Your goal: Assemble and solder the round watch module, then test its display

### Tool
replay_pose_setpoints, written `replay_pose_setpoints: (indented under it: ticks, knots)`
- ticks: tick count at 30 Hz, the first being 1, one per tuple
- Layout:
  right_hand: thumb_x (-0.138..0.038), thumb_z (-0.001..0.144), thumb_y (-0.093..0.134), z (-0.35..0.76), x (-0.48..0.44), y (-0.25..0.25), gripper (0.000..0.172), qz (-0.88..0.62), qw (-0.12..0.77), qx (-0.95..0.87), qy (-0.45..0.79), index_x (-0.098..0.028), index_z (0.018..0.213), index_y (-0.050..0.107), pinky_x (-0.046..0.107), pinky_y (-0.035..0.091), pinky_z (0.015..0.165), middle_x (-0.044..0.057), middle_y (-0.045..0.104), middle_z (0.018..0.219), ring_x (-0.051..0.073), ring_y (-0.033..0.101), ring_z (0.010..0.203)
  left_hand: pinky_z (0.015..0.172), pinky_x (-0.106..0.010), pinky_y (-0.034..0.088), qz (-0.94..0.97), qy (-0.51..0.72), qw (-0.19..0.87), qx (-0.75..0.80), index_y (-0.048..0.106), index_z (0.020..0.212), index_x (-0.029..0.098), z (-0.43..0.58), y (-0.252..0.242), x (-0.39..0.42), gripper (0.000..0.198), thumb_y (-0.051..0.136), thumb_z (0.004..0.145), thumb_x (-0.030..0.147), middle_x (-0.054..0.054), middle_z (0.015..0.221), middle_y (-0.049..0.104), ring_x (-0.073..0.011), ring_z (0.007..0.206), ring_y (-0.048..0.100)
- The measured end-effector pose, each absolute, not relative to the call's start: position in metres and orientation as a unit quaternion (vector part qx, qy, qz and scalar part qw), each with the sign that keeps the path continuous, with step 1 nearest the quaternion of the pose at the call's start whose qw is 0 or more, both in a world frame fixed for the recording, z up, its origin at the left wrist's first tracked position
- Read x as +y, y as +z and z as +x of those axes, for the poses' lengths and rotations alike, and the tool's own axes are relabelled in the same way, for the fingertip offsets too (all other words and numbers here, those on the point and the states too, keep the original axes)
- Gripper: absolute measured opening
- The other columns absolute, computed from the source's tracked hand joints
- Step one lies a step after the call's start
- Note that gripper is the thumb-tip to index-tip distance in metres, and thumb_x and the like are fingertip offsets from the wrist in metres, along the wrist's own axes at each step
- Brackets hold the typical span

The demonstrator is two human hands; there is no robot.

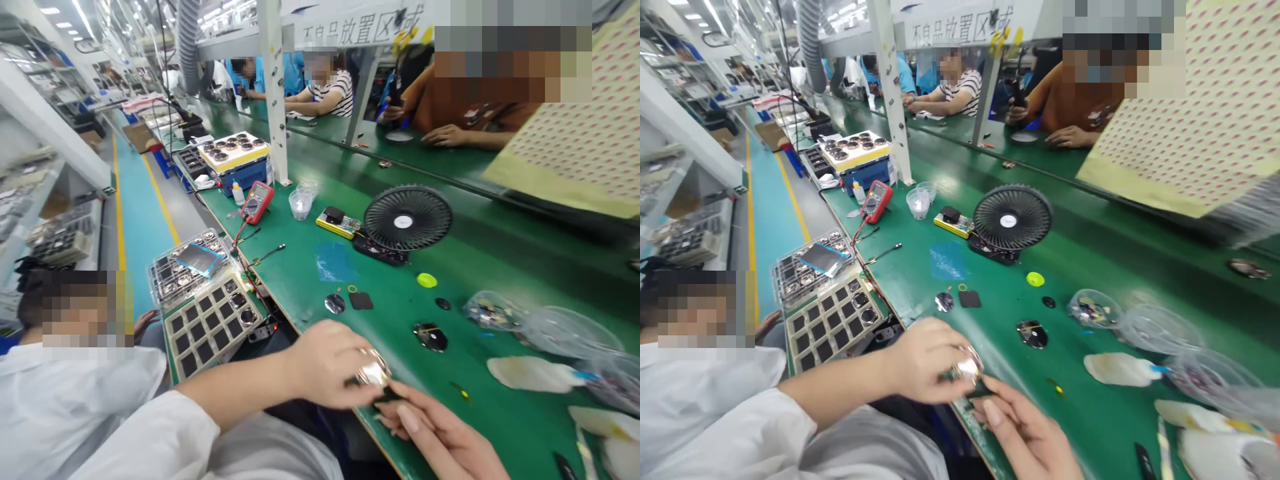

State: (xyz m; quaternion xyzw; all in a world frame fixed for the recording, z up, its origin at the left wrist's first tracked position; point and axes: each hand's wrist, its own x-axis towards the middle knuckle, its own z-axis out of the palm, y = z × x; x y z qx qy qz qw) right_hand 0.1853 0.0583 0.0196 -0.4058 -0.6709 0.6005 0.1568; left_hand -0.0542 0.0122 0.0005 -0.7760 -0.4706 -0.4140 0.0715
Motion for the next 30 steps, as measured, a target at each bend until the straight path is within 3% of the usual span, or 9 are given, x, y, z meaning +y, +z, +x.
replay_pose_setpoints:
  ticks: [2,9,23,30]
  knots:
    - [-0.066,0.091,0.068,0.186,0.056,0.02,0.058,-0.408,0.157,-0.66,0.61,-0.021,0.126,0.075,0.032,0.067,0.088,0.011,0.083,0.102,0.027,0.081,0.092,0.082,-0.03,0.059,-0.718,-0.389,0.099,-0.569,0.072,0.095,0.024,-0.083,0.004,0.021,0.028,0.062,0.094,0.05,-0.002,0.098,0.082,-0.0156,0.092,0.076]
    - [-0.067,0.092,0.065,0.186,0.051,0.017,0.055,-0.38,0.163,-0.708,0.573,-0.02,0.118,0.076,0.028,0.065,0.08,0.009,0.08,0.09,0.023,0.079,0.082,0.09,-0.046,0.055,-0.556,-0.332,0.15,-0.747,0.073,0.09,0.022,-0.199,-0.001,0.054,0.017,0.065,0.094,0.036,-0.011,0.1,0.081,-0.0295,0.097,0.075]
    - [-0.057,0.094,0.067,0.185,0.052,0.019,0.042,-0.364,0.18,-0.735,0.543,-0.022,0.114,0.078,0.023,0.064,0.076,0.007,0.08,0.089,0.02,0.078,0.078,0.095,-0.047,0.046,-0.524,-0.234,0.119,-0.81,0.075,0.102,0.026,-0.217,-0.006,0.059,0.021,0.068,0.093,0.043,-0.006,0.116,0.08,-0.0317,0.111,0.068]
    - [-0.056,0.095,0.067,0.183,0.052,0.02,0.039,-0.358,0.183,-0.745,0.533,-0.023,0.113,0.078,0.022,0.065,0.074,0.006,0.081,0.088,0.019,0.078,0.076,0.092,-0.047,0.043,-0.508,-0.219,0.112,-0.826,0.075,0.101,0.025,-0.214,-0.003,0.061,0.021,0.069,0.093,0.044,-0.006,0.115,0.08,-0.0327,0.108,0.067]
